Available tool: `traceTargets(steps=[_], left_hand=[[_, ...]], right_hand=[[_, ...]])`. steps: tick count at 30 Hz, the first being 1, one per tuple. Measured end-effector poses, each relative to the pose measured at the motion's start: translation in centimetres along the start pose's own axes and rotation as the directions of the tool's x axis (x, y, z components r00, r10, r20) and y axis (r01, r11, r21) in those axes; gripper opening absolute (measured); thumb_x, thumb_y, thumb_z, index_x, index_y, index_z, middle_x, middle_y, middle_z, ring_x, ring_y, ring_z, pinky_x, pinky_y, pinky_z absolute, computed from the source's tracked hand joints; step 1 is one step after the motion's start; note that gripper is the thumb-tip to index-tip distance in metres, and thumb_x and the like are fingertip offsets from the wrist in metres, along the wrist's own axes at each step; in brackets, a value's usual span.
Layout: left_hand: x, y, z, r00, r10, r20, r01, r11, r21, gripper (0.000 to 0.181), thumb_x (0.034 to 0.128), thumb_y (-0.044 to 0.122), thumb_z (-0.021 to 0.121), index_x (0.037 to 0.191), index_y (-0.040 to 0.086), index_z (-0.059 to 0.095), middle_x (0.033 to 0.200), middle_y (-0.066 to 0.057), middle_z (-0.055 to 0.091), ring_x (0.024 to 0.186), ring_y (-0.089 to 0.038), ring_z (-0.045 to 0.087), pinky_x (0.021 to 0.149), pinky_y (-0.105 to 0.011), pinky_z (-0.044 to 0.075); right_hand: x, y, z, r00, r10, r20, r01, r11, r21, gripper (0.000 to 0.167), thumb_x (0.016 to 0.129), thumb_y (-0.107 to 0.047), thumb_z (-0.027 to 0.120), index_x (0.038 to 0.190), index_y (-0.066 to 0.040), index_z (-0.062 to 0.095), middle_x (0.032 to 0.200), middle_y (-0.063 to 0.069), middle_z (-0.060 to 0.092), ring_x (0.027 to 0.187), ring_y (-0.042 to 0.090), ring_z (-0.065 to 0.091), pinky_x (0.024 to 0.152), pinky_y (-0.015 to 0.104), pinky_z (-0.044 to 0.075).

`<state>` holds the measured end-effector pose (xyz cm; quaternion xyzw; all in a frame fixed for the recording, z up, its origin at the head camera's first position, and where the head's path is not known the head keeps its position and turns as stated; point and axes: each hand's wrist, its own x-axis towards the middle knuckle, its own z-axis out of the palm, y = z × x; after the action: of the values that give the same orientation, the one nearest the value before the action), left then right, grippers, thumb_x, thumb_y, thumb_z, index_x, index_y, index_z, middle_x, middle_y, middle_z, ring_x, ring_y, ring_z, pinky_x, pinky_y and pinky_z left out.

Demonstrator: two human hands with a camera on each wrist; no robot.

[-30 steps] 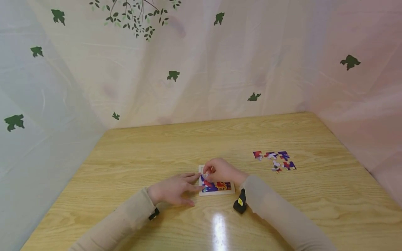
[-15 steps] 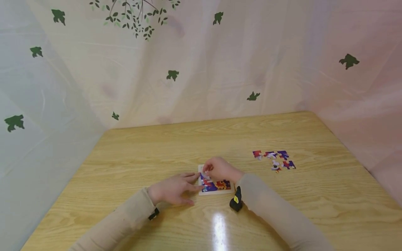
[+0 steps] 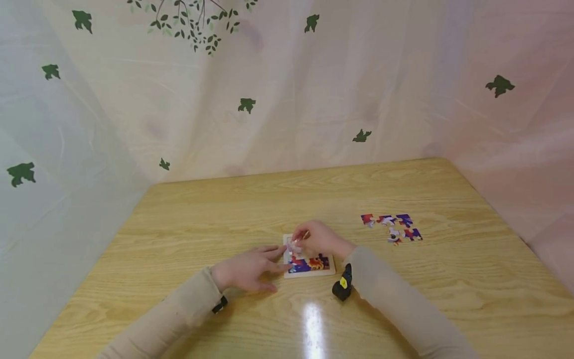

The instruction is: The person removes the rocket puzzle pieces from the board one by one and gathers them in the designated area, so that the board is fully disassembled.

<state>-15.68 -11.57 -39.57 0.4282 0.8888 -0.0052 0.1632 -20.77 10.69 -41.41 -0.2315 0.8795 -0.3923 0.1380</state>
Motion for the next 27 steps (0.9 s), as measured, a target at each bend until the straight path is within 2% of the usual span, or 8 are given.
traceTargets(steps=[4,13,20,27], left_hand=[[0.2,-0.1,0.1,1.000,-0.015,0.001,0.015,1.000,-0.001,0.055,0.0913,0.041,0.059,0.143,0.030,0.041,0.156,-0.012,0.018,0.141,-0.034,0.027,0.115,-0.044,0.026],[0.5,-0.1,0.0,1.000,-0.012,0.006,0.012,1.000,0.014,0.058,0.0898,0.043,0.060,0.143,0.030,0.041,0.157,-0.012,0.017,0.141,-0.034,0.027,0.114,-0.045,0.028],[0.7,0.2,-0.2,1.000,-0.023,0.006,0.023,0.999,0.035,0.062,0.0865,0.045,0.061,0.143,0.030,0.041,0.157,-0.013,0.018,0.141,-0.034,0.027,0.114,-0.044,0.028],[0.8,0.4,-0.4,0.999,-0.032,0.001,0.032,0.999,0.040,0.062,0.0858,0.044,0.062,0.142,0.029,0.042,0.156,-0.013,0.019,0.141,-0.034,0.028,0.114,-0.043,0.028]], right_hand=[[-0.3,0.2,-1.1,0.999,-0.047,-0.011,0.046,0.999,-0.008,0.008,0.090,-0.009,0.062,0.095,-0.008,0.069,0.094,0.004,0.068,0.084,0.014,0.059,0.076,0.032,0.050],[-1.2,1.6,-3.5,0.998,-0.059,-0.030,0.059,0.998,0.006,0.010,0.090,-0.009,0.062,0.098,-0.005,0.068,0.093,0.006,0.067,0.085,0.015,0.060,0.079,0.035,0.051],[-2.1,3.0,-5.1,0.996,-0.060,-0.069,0.060,0.998,-0.005,0.007,0.089,-0.011,0.066,0.094,-0.007,0.067,0.090,0.004,0.066,0.084,0.015,0.060,0.074,0.030,0.050],[-3.1,4.1,-6.9,0.998,-0.013,-0.064,0.011,1.000,-0.020,0.004,0.088,-0.008,0.066,0.091,-0.007,0.063,0.090,0.005,0.062,0.082,0.015,0.061,0.073,0.031,0.051]])
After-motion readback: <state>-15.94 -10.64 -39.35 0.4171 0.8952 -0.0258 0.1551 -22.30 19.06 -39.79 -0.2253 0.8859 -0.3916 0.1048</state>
